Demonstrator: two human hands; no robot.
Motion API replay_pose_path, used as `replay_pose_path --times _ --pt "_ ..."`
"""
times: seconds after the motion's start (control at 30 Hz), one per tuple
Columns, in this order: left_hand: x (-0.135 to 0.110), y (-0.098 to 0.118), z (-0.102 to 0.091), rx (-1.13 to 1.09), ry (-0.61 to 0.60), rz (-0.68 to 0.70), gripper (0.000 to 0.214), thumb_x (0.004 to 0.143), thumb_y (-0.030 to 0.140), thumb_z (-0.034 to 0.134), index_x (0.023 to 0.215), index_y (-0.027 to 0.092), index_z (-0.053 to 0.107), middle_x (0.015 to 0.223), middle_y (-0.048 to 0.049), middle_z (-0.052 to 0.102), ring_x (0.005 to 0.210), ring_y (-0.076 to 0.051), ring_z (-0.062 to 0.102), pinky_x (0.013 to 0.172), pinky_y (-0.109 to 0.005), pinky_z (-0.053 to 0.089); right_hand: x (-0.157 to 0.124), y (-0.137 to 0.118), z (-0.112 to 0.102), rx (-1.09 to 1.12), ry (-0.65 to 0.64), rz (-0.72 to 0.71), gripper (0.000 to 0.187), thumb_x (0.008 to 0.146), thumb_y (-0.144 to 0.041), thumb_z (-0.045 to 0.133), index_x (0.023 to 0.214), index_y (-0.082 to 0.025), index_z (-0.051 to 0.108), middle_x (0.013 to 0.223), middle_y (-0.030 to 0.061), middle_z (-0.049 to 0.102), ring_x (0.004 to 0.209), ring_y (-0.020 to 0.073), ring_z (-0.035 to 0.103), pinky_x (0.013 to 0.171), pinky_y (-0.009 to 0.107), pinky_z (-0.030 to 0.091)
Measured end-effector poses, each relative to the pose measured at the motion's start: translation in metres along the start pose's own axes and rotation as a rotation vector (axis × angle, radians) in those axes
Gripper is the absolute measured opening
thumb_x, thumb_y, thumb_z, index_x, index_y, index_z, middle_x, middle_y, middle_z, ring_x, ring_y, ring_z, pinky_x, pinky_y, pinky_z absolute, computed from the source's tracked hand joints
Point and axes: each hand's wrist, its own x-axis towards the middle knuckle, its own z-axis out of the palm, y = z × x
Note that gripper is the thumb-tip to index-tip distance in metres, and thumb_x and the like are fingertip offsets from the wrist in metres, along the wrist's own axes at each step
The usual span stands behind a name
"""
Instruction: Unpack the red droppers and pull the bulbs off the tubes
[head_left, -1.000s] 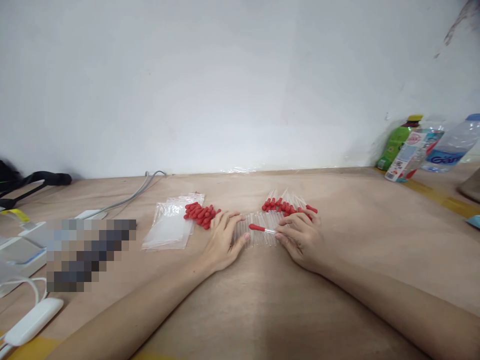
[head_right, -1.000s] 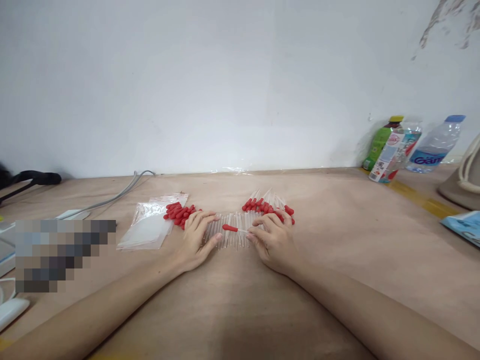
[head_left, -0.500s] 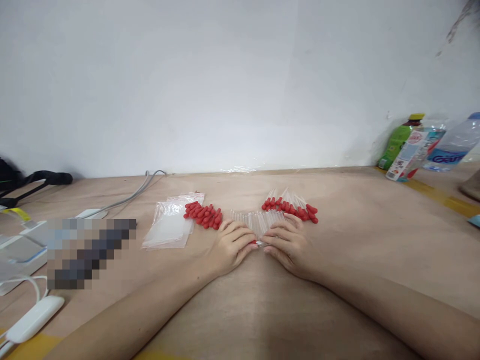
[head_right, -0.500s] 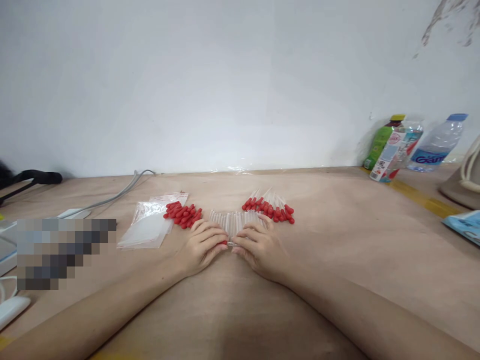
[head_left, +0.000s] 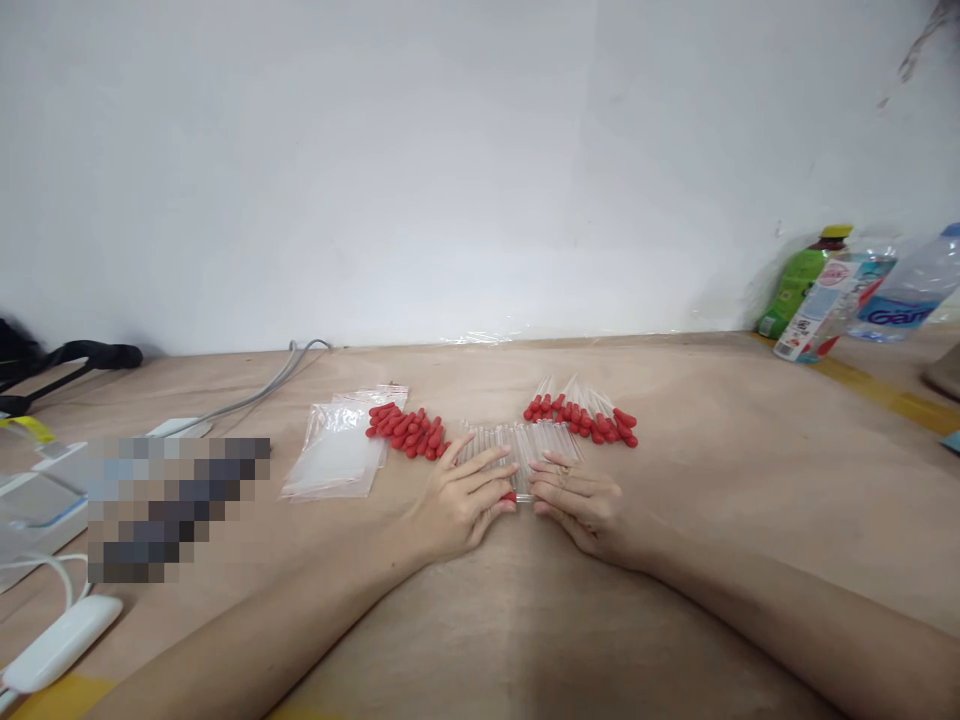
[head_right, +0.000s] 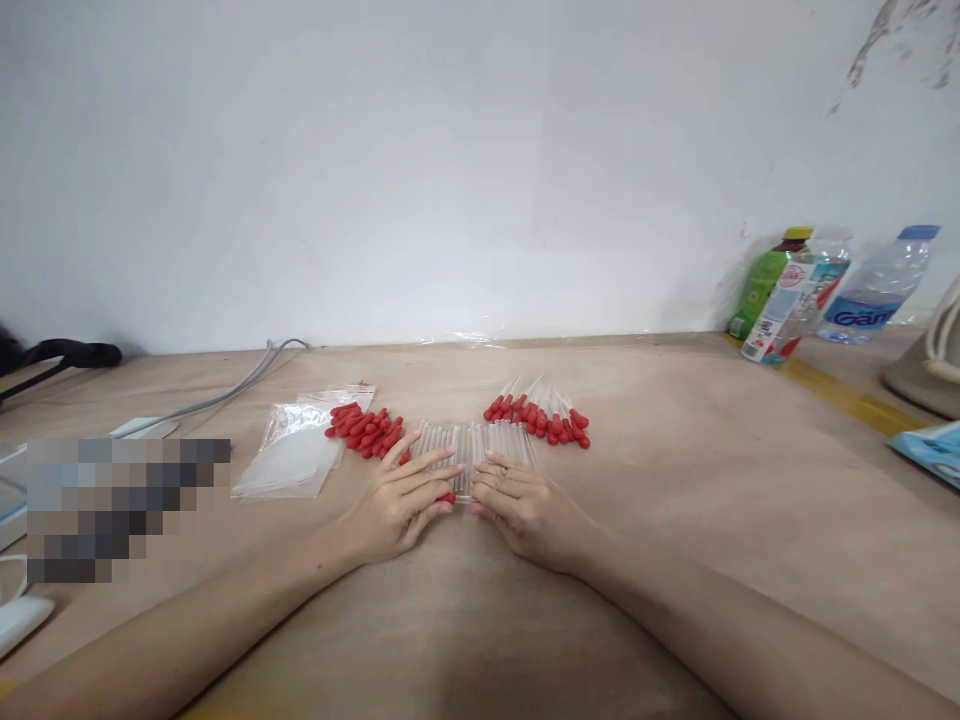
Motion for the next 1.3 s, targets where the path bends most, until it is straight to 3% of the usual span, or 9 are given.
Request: replay_pose_path --times 0.27,0.47,0.67,0.77,0.9,0.97,1.07,1.13,1.3 --pt "0.001 0.001 0.0 -0.004 0.027 0.035 0.011 0.085 0.021 0.05 0.087 0.018 0.061 0.102 -0.0021 0.067 0.112 -0.02 0.052 0.11 -0.05 0.008 -0.002 -0.001 -0.003 -0.044 0.017 -0.048 0.025 0.081 -0.009 0.051 0.105 -0.013 0.056 0.095 0.0064 0.067 0.101 0.0162 0.058 0.098 0.035 0.044" --pt "0.003 0.001 -0.001 -0.01 0.055 0.086 0.01 0.085 0.019 0.05 0.085 0.016 0.06 0.098 -0.0023 0.068 0.11 -0.019 0.054 0.109 -0.049 0.01 -0.009 0.001 -0.004 -0.046 0.031 -0.075 0.03 0.08 -0.007 0.051 0.11 -0.011 0.055 0.101 0.0086 0.066 0.106 0.0168 0.055 0.098 0.036 0.044" --pt "0.001 0.003 -0.004 -0.007 0.081 0.128 0.007 0.083 0.018 0.052 0.085 0.015 0.058 0.099 -0.0037 0.068 0.107 -0.021 0.055 0.105 -0.048 0.022 -0.01 0.0 -0.008 -0.037 0.018 -0.113 0.034 0.079 -0.004 0.051 0.113 -0.009 0.054 0.106 0.0109 0.064 0.111 0.0188 0.052 0.099 0.039 0.042" --pt "-0.002 0.001 -0.005 0.02 0.105 0.124 0.006 0.082 0.019 0.054 0.085 0.016 0.058 0.096 -0.003 0.068 0.097 -0.022 0.058 0.091 -0.043 0.037 -0.01 0.001 -0.012 -0.039 0.006 -0.132 0.037 0.079 -0.004 0.05 0.116 -0.009 0.052 0.109 0.0111 0.062 0.112 0.0193 0.051 0.099 0.04 0.042" --pt "-0.007 -0.019 -0.012 0.001 0.184 -0.11 0.008 0.084 0.017 0.05 0.085 0.017 0.058 0.088 -0.0053 0.064 0.078 -0.016 0.058 0.069 -0.032 0.046 -0.01 0.008 -0.021 -0.055 0.095 -0.042 0.037 0.079 -0.004 0.049 0.115 -0.013 0.052 0.102 0.0095 0.064 0.104 0.0197 0.054 0.093 0.041 0.044" --pt "-0.008 -0.034 -0.019 -0.022 0.216 -0.309 0.014 0.086 0.017 0.045 0.085 0.017 0.059 0.088 -0.0062 0.057 0.077 -0.015 0.057 0.067 -0.03 0.048 -0.01 0.012 -0.024 -0.099 0.166 0.077 0.031 0.079 -0.007 0.052 0.108 -0.016 0.057 0.084 0.0064 0.064 0.086 0.0178 0.058 0.079 0.037 0.049" --pt "-0.009 -0.054 -0.03 -0.012 0.174 -0.501 0.019 0.087 0.019 0.04 0.085 0.02 0.059 0.086 -0.0054 0.05 0.072 -0.014 0.056 0.064 -0.031 0.049 -0.007 0.017 -0.023 -0.188 0.158 0.235 0.024 0.079 -0.014 0.054 0.101 -0.019 0.062 0.062 0.0005 0.052 0.062 0.0138 0.05 0.058 0.03 0.043" --pt "-0.01 -0.063 -0.036 0.029 0.121 -0.567 0.018 0.085 0.018 0.041 0.087 0.022 0.058 0.082 -0.0044 0.048 0.071 -0.016 0.056 0.064 -0.033 0.049 -0.003 0.018 -0.02 -0.222 0.117 0.312 0.024 0.08 -0.017 0.051 0.102 -0.019 0.062 0.059 -0.0001 0.048 0.059 0.0134 0.046 0.057 0.03 0.039" --pt "-0.014 -0.066 -0.037 0.074 0.004 -0.691 0.016 0.079 0.018 0.047 0.094 0.021 0.05 0.078 -0.0016 0.052 0.065 -0.015 0.053 0.06 -0.03 0.047 0.018 0.017 -0.011 -0.171 0.037 0.453 0.023 0.079 -0.015 0.045 0.097 -0.016 0.061 0.07 0.0019 0.058 0.069 0.0144 0.053 0.068 0.03 0.037"
